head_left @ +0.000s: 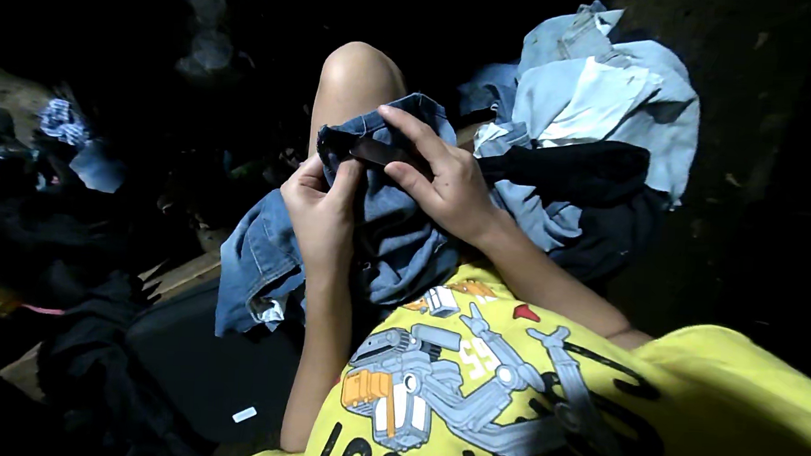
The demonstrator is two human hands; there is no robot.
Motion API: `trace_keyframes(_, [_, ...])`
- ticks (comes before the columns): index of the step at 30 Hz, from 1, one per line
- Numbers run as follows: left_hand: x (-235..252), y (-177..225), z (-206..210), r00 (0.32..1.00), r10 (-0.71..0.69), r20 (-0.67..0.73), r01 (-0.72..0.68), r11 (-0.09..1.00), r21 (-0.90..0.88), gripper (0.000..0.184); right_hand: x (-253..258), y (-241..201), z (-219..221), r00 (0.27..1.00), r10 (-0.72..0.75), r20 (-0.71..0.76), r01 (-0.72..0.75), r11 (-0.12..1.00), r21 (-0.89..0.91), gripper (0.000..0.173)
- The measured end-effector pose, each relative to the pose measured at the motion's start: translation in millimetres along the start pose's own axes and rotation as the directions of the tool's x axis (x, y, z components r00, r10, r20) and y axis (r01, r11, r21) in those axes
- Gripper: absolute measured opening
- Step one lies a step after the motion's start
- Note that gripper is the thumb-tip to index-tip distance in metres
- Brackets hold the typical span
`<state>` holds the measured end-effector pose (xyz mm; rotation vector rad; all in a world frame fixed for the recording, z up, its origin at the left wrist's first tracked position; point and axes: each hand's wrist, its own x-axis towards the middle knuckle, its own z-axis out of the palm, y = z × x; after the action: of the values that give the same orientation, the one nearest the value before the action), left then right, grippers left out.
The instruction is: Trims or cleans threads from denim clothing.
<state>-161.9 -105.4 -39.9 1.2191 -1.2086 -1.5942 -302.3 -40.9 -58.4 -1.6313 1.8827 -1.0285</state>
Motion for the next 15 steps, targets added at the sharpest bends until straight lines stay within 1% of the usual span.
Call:
trace_keyframes(2, [-0.5,-2.1,0.2,1.0,0.022,0.015,-0.022,1.0,0.014,0.016,2.4,-1.4,3.8,1.0,-0.002,-0.023,0.002,1.0,-0.005,0.048])
trace_keyframes(4, [-0.9,-4.5,1.1,0.999,0.04,0.024,-0.04,0.999,0.015,0.016,8.3,-2.1,10.6,0.998,-0.033,-0.051,0.035,0.998,0.045,0.046])
trace_keyframes(7, [-2.5,-2.0,1.2,1.0,0.007,-0.012,-0.007,0.999,-0.036,0.017,8.0,-0.5,12.8,0.999,-0.036,-0.032,0.04,0.992,0.119,0.044])
trace_keyframes(10, [-3.7,-3.7,2.2,0.999,0.012,-0.032,-0.014,0.998,-0.065,0.017,2.3,0.5,13.1,1.0,-0.008,-0.028,0.011,0.993,0.115,0.04])
trace_keyframes(12, [-3.4,-6.5,2.4,1.0,0.023,-0.012,-0.024,0.998,-0.054,0.015,5.6,0.4,15.5,0.998,-0.022,-0.055,0.029,0.992,0.12,0.037])
trace_keyframes(13, [-3.0,-7.3,1.4,1.0,0.03,0.0,-0.029,0.999,-0.045,0.014,7.5,0.3,15.4,0.998,-0.022,-0.057,0.03,0.988,0.15,0.036])
trace_keyframes(14, [-2.1,-7.7,0.2,0.999,0.039,0.01,-0.038,0.999,-0.033,0.013,9.7,0.0,12.9,0.999,-0.01,-0.036,0.017,0.976,0.216,0.035])
trace_keyframes(15, [-0.7,-7.6,-1.1,0.998,0.051,0.021,-0.051,0.999,-0.02,0.013,12.5,-0.2,7.2,1.0,0.013,0.018,-0.018,0.949,0.316,0.035])
